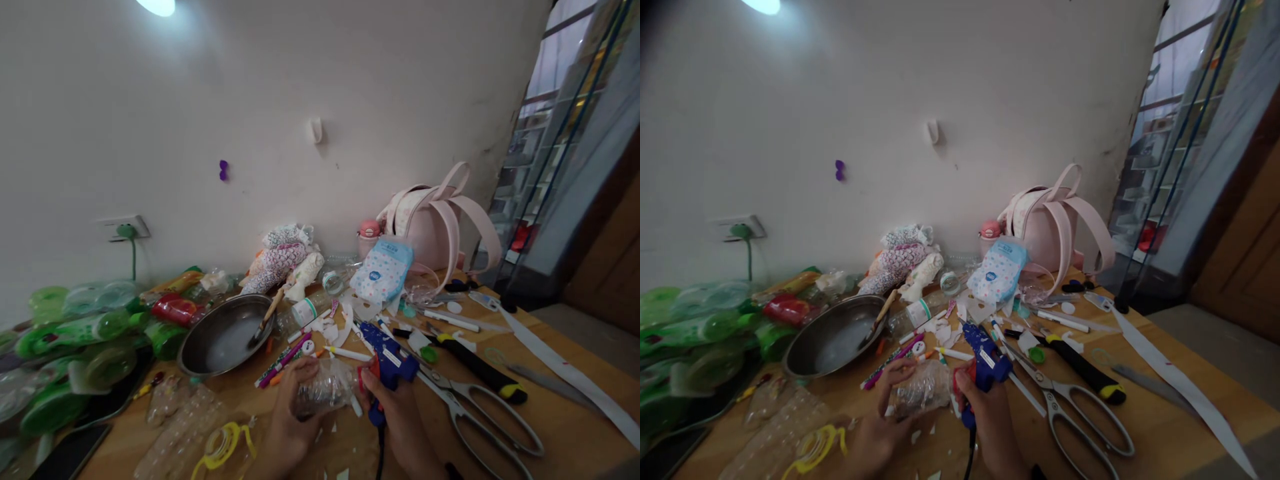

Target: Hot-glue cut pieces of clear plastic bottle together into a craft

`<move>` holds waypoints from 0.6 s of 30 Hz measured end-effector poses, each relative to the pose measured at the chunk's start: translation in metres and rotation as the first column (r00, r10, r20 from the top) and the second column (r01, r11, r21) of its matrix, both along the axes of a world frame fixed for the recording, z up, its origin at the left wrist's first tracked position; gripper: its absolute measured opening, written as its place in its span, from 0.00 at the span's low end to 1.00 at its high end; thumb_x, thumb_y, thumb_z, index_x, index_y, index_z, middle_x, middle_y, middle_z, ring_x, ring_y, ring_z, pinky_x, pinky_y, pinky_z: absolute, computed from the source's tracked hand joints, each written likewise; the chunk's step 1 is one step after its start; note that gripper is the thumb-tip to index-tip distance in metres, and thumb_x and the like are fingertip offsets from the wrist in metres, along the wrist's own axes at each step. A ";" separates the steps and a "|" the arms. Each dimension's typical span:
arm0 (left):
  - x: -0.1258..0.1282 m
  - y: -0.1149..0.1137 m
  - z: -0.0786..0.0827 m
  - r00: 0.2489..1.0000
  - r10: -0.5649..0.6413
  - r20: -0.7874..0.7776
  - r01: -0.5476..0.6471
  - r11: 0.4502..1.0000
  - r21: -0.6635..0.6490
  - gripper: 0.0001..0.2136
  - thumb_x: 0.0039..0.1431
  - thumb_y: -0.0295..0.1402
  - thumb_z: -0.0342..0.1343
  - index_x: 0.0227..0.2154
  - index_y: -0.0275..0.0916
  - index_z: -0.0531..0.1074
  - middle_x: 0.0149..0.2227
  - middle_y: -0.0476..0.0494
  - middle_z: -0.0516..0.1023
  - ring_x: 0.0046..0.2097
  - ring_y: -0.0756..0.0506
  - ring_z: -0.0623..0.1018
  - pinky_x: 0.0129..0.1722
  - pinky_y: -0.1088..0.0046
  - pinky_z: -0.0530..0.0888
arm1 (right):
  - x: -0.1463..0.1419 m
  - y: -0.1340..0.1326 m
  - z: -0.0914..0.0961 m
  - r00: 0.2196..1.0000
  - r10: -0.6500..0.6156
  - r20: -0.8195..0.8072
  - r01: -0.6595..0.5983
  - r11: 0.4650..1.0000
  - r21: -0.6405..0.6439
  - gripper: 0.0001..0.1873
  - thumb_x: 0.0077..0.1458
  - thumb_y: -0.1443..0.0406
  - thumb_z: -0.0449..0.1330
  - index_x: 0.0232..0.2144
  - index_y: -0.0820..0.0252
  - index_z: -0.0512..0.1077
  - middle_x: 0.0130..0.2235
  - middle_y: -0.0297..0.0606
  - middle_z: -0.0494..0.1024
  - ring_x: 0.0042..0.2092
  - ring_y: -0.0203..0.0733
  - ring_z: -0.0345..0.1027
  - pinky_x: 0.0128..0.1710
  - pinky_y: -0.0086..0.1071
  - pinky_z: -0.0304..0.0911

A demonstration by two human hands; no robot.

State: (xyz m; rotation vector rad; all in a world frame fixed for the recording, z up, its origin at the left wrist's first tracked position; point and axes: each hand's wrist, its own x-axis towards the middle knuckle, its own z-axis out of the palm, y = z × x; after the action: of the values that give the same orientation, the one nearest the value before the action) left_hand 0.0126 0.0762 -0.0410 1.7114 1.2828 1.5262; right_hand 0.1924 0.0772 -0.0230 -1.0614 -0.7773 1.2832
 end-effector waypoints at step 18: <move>0.010 0.003 -0.006 0.675 -0.018 0.738 0.297 0.922 -0.248 0.29 0.29 0.44 0.74 0.40 0.47 0.77 0.42 0.44 0.82 0.43 0.36 0.80 0.40 0.61 0.78 | 0.012 -0.019 0.015 0.967 -0.060 0.246 0.081 0.994 -0.073 0.38 0.38 0.32 0.58 0.30 0.60 0.76 0.11 0.29 0.67 0.15 0.39 0.62 0.18 0.31 0.60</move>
State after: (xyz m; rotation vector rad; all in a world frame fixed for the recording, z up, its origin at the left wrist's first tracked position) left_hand 0.0227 0.0797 -0.0473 0.7984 0.8618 1.5146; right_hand 0.2047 0.0586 -0.0078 -1.3195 -0.8683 1.1448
